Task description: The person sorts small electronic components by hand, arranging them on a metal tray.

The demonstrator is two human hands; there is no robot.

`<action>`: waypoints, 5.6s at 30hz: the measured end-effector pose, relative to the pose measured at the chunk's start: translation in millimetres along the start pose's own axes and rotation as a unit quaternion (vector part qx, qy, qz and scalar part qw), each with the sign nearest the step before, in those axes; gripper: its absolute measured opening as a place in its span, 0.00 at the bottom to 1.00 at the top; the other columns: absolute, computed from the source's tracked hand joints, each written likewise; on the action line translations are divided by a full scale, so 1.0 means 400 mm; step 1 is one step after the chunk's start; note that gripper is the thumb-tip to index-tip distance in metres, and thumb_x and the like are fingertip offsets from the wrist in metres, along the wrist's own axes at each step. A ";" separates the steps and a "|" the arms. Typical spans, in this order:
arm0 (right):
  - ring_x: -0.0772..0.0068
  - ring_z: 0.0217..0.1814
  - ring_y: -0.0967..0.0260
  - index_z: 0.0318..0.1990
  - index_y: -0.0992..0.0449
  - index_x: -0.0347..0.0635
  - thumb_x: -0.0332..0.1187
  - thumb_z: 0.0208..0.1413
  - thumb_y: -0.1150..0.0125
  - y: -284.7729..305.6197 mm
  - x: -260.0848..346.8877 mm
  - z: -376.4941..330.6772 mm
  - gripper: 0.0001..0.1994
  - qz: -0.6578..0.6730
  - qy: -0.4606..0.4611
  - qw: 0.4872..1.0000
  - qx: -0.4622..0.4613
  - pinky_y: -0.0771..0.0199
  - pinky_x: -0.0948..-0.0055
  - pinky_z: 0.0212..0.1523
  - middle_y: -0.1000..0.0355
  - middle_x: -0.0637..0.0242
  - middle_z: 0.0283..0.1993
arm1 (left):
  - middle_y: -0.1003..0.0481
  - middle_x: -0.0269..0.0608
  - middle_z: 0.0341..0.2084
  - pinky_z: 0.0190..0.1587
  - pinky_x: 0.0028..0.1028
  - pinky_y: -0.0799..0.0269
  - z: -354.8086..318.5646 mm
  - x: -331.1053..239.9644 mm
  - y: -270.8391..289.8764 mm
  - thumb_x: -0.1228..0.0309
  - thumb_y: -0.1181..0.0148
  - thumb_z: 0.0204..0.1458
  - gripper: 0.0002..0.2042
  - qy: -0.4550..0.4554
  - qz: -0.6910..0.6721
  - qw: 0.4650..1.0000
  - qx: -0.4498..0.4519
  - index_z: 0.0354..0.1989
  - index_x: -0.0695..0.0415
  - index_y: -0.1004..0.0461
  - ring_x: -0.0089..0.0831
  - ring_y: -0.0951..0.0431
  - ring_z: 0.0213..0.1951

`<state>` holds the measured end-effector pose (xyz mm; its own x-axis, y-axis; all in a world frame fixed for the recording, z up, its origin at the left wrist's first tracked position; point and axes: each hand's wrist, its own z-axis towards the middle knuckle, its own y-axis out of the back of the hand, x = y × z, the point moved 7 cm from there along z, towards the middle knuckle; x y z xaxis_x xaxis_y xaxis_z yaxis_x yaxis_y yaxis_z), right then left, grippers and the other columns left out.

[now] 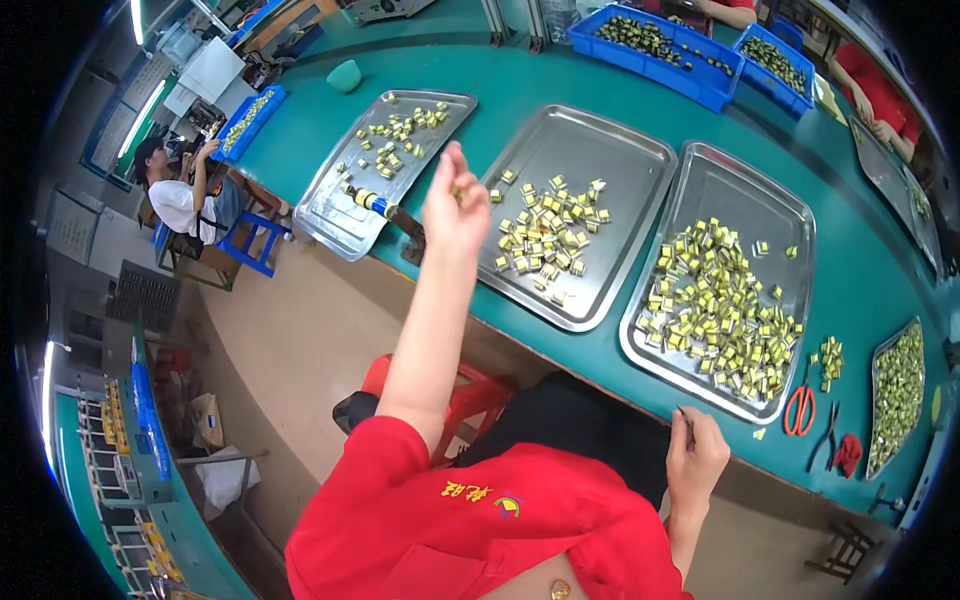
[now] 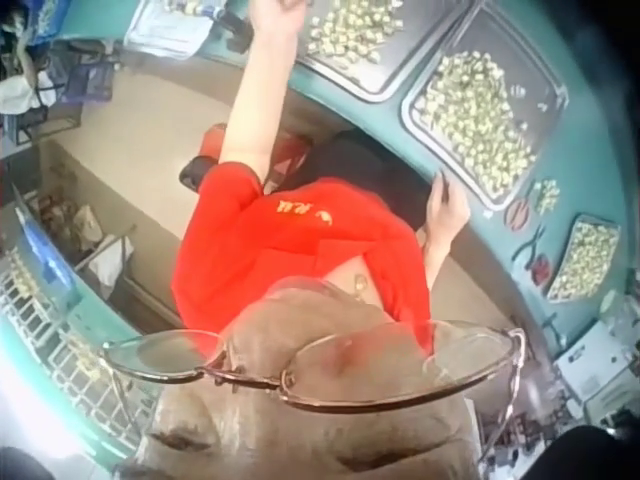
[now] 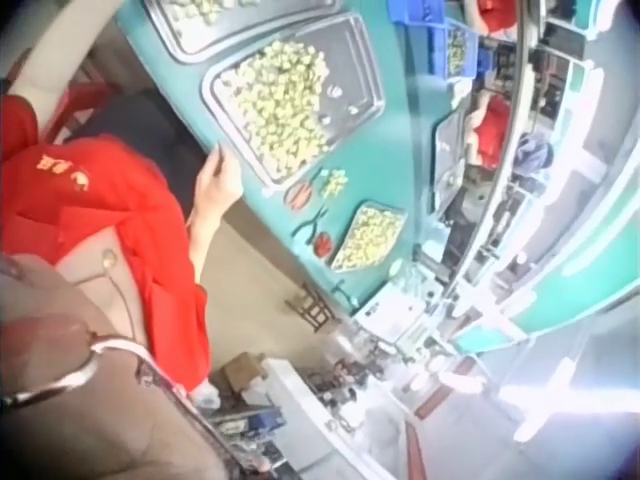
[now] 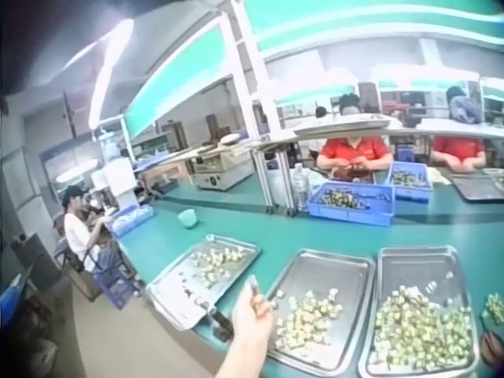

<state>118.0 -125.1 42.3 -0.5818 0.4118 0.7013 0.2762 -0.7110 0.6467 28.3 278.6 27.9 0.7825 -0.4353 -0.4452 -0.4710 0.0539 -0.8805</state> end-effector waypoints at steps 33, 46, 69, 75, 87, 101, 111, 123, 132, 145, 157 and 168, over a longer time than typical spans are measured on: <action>0.66 0.23 0.35 0.33 0.25 0.39 0.29 0.41 0.34 -0.004 -0.077 0.245 0.10 -0.093 0.009 0.995 -0.046 0.35 0.68 0.25 0.36 0.64 0.24 | 0.25 0.38 0.27 0.25 0.18 0.36 -0.378 0.395 -0.173 0.77 0.43 0.50 0.08 -0.054 0.559 0.701 0.439 0.39 0.62 0.25 0.19 0.32 0.21; 0.82 0.23 0.44 0.29 0.22 0.38 0.24 0.40 0.34 0.008 -0.044 0.180 0.06 0.217 0.002 0.976 0.014 0.46 0.80 0.23 0.38 0.72 0.22 | 0.28 0.41 0.43 0.40 0.20 0.30 -0.484 0.429 -0.074 0.76 0.50 0.56 0.16 0.185 0.380 0.829 0.367 0.53 0.64 0.34 0.23 0.27 0.38; 0.85 0.30 0.37 0.43 0.27 0.32 0.18 0.46 0.38 -0.009 -0.034 -0.007 0.14 0.390 -0.081 0.914 0.072 0.40 0.85 0.28 0.33 0.70 0.33 | 0.26 0.41 0.37 0.40 0.22 0.28 -0.609 0.388 -0.016 0.81 0.42 0.49 0.14 0.314 0.240 0.863 0.316 0.44 0.67 0.32 0.25 0.25 0.38; 0.81 0.20 0.41 0.43 0.27 0.37 0.29 0.47 0.35 0.044 0.035 0.000 0.15 0.043 0.011 0.998 0.035 0.42 0.81 0.20 0.37 0.70 0.23 | 0.26 0.41 0.36 0.41 0.21 0.28 -0.600 0.378 -0.018 0.82 0.42 0.49 0.14 0.274 0.264 0.870 0.312 0.46 0.67 0.31 0.23 0.25 0.38; 0.65 0.19 0.36 0.31 0.29 0.42 0.43 0.48 0.39 0.056 0.082 -0.002 0.13 -0.156 0.105 0.982 -0.009 0.37 0.70 0.19 0.37 0.67 0.20 | 0.26 0.41 0.37 0.44 0.21 0.29 -0.598 0.376 -0.015 0.83 0.42 0.49 0.15 0.256 0.293 0.862 0.325 0.47 0.67 0.30 0.23 0.25 0.39; 0.66 0.19 0.35 0.25 0.29 0.43 0.42 0.47 0.38 0.043 0.081 -0.007 0.12 -0.205 0.112 0.972 0.009 0.37 0.70 0.18 0.38 0.68 0.18 | 0.27 0.41 0.37 0.44 0.21 0.29 -0.600 0.377 -0.008 0.84 0.43 0.48 0.14 0.249 0.290 0.864 0.328 0.46 0.67 0.30 0.24 0.25 0.39; 0.67 0.18 0.36 0.24 0.29 0.43 0.41 0.46 0.37 0.043 0.074 -0.005 0.12 -0.187 0.101 0.977 0.005 0.37 0.70 0.18 0.38 0.69 0.18 | 0.26 0.41 0.37 0.44 0.21 0.28 -0.599 0.376 -0.005 0.84 0.43 0.49 0.15 0.249 0.283 0.866 0.329 0.46 0.68 0.30 0.25 0.25 0.39; 0.67 0.18 0.36 0.24 0.29 0.44 0.41 0.44 0.35 0.042 0.075 -0.006 0.12 -0.197 0.096 0.976 -0.002 0.37 0.71 0.18 0.38 0.69 0.18 | 0.25 0.42 0.37 0.45 0.22 0.28 -0.602 0.375 -0.006 0.84 0.44 0.49 0.14 0.249 0.276 0.868 0.329 0.46 0.68 0.30 0.25 0.25 0.39; 0.75 0.15 0.43 0.26 0.27 0.43 0.34 0.43 0.33 0.051 0.058 0.000 0.09 -0.071 0.069 0.995 -0.004 0.43 0.76 0.16 0.40 0.71 0.17 | 0.26 0.46 0.40 0.47 0.23 0.28 -0.597 0.378 0.000 0.84 0.45 0.50 0.14 0.252 0.255 0.876 0.322 0.47 0.68 0.31 0.27 0.25 0.42; 0.90 0.18 0.52 0.34 0.26 0.33 0.20 0.43 0.35 0.016 0.009 -0.009 0.08 0.227 -0.042 0.973 -0.003 0.56 0.84 0.17 0.44 0.76 0.19 | 0.28 0.52 0.45 0.51 0.26 0.30 -0.608 0.379 -0.013 0.85 0.47 0.51 0.12 0.247 0.234 0.872 0.352 0.45 0.69 0.31 0.31 0.26 0.46; 0.89 0.18 0.52 0.33 0.25 0.34 0.21 0.43 0.35 0.020 -0.002 0.005 0.08 0.202 -0.056 0.978 -0.019 0.56 0.84 0.17 0.44 0.77 0.18 | 0.31 0.53 0.48 0.51 0.27 0.31 -0.598 0.397 -0.026 0.86 0.47 0.50 0.13 0.238 0.238 0.864 0.376 0.46 0.68 0.31 0.31 0.27 0.47; 0.89 0.20 0.52 0.34 0.27 0.36 0.20 0.46 0.38 -0.020 -0.025 -0.026 0.07 0.173 -0.143 0.974 0.013 0.52 0.86 0.21 0.45 0.79 0.20 | 0.27 0.44 0.41 0.41 0.18 0.28 -0.349 0.328 0.013 0.75 0.45 0.53 0.12 0.286 0.041 0.952 0.097 0.45 0.64 0.32 0.23 0.25 0.38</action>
<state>113.7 -129.4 27.0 -0.2136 0.2944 0.9315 0.4389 -0.8229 0.3608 71.5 96.2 -12.2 0.3702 -0.8384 -0.4001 -0.3928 0.2490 -0.8853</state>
